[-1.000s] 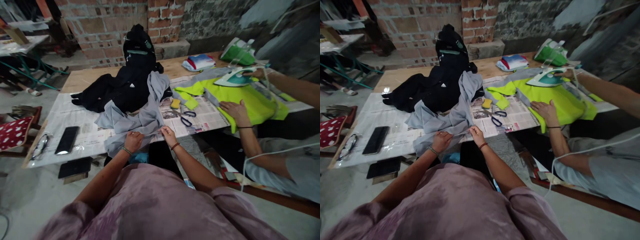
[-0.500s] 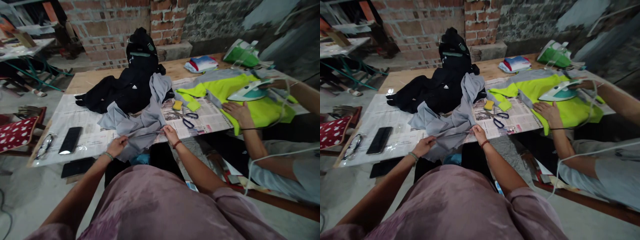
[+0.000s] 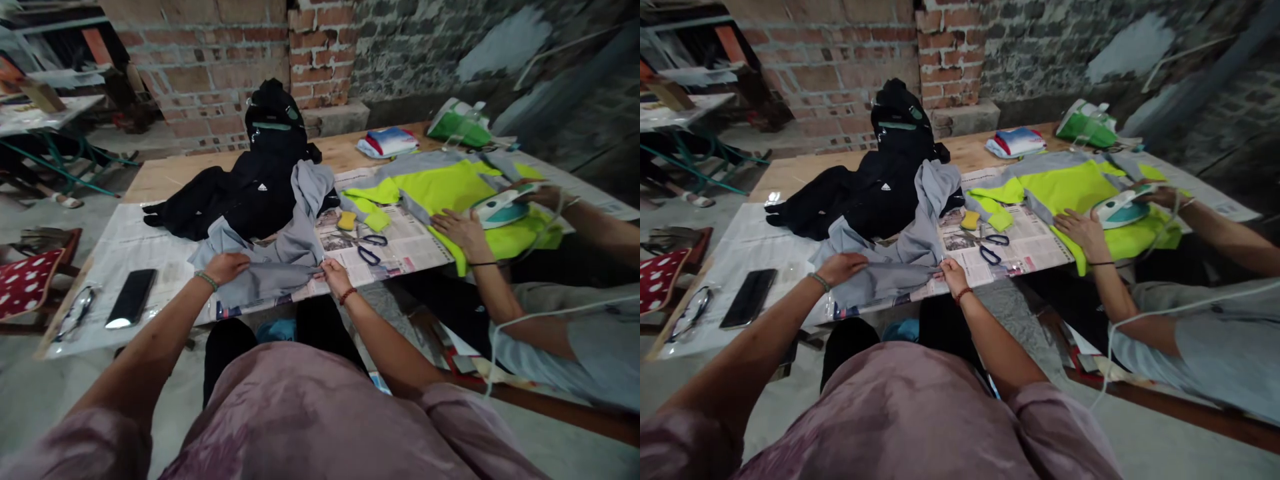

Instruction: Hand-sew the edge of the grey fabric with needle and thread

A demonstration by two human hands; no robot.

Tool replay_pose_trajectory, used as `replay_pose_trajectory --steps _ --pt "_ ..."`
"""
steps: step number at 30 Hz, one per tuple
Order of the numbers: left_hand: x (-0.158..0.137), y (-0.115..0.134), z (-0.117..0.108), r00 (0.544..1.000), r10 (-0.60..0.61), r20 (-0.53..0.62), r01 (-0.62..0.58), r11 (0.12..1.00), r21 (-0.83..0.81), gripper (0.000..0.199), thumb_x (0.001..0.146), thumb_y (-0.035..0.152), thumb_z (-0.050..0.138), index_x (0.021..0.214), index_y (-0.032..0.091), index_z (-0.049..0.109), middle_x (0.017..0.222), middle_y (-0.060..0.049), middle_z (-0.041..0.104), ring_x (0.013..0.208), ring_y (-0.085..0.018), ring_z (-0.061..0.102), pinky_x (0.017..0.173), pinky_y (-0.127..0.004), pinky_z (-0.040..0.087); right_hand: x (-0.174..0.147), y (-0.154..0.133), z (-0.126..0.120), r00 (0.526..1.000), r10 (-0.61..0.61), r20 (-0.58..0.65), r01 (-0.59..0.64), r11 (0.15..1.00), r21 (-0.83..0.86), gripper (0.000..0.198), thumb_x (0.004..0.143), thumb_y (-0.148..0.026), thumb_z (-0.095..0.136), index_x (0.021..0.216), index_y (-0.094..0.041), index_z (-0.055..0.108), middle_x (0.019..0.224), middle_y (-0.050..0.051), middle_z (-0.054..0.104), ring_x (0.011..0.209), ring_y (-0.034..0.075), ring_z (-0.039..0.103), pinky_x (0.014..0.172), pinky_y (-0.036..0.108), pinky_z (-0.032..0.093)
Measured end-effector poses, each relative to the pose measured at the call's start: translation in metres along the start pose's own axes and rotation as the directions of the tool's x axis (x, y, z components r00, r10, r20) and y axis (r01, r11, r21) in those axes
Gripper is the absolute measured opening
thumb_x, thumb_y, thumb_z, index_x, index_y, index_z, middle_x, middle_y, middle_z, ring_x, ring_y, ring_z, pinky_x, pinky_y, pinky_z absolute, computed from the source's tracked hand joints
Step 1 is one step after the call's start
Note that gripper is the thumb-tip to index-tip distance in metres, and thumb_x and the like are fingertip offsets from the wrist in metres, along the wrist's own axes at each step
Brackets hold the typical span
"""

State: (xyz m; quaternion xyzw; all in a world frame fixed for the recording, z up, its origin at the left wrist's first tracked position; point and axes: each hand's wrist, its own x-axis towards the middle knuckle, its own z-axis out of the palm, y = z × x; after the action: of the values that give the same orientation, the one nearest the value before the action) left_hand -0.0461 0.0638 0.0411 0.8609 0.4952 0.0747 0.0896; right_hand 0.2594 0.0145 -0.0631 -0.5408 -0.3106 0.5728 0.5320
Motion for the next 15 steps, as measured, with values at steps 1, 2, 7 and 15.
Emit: replay_pose_trajectory --steps 1,2,7,15 --pt "-0.011 -0.006 0.010 0.998 0.021 0.058 -0.016 0.997 -0.069 0.024 0.081 0.037 0.047 0.085 0.023 0.066 0.085 -0.002 0.069 0.079 -0.017 0.063 0.073 -0.025 0.047 -0.001 -0.001 0.001 1.000 -0.005 -0.001 0.005 1.000 -0.030 0.017 0.072 -0.035 0.053 0.075 -0.020 0.047 0.068 -0.005 0.057 0.052 0.009 0.058 0.048 0.021 0.046" --pt "-0.022 -0.010 0.020 0.997 0.003 0.075 0.006 0.993 -0.120 0.026 0.082 0.038 0.045 0.087 0.022 0.066 0.086 -0.002 0.069 0.079 -0.016 0.063 0.074 -0.025 0.048 -0.001 -0.002 0.001 1.000 -0.009 -0.005 0.009 0.998 -0.063 0.016 0.073 -0.035 0.053 0.075 -0.020 0.047 0.065 -0.005 0.057 0.051 0.009 0.058 0.047 0.020 0.045" --pt "-0.061 -0.012 0.046 0.996 -0.080 0.039 0.082 0.994 -0.066 0.026 0.079 0.025 0.043 0.091 0.021 0.066 0.095 -0.006 0.066 0.091 -0.018 0.060 0.083 -0.029 0.045 -0.003 -0.003 0.004 0.999 -0.018 -0.042 0.011 0.988 -0.153 0.015 0.074 -0.035 0.051 0.074 -0.020 0.047 0.058 -0.007 0.054 0.047 0.009 0.056 0.044 0.019 0.044" --pt "-0.049 0.033 0.010 0.956 -0.250 -0.156 0.284 0.924 0.258 0.030 0.073 0.006 0.044 0.089 0.019 0.066 0.104 -0.012 0.061 0.095 -0.028 0.054 0.082 -0.046 0.036 -0.005 -0.003 0.004 0.999 -0.027 -0.032 0.023 0.992 -0.125 0.027 0.071 -0.043 0.057 0.074 -0.019 0.047 0.055 -0.007 0.054 0.046 0.008 0.058 0.044 0.016 0.044"
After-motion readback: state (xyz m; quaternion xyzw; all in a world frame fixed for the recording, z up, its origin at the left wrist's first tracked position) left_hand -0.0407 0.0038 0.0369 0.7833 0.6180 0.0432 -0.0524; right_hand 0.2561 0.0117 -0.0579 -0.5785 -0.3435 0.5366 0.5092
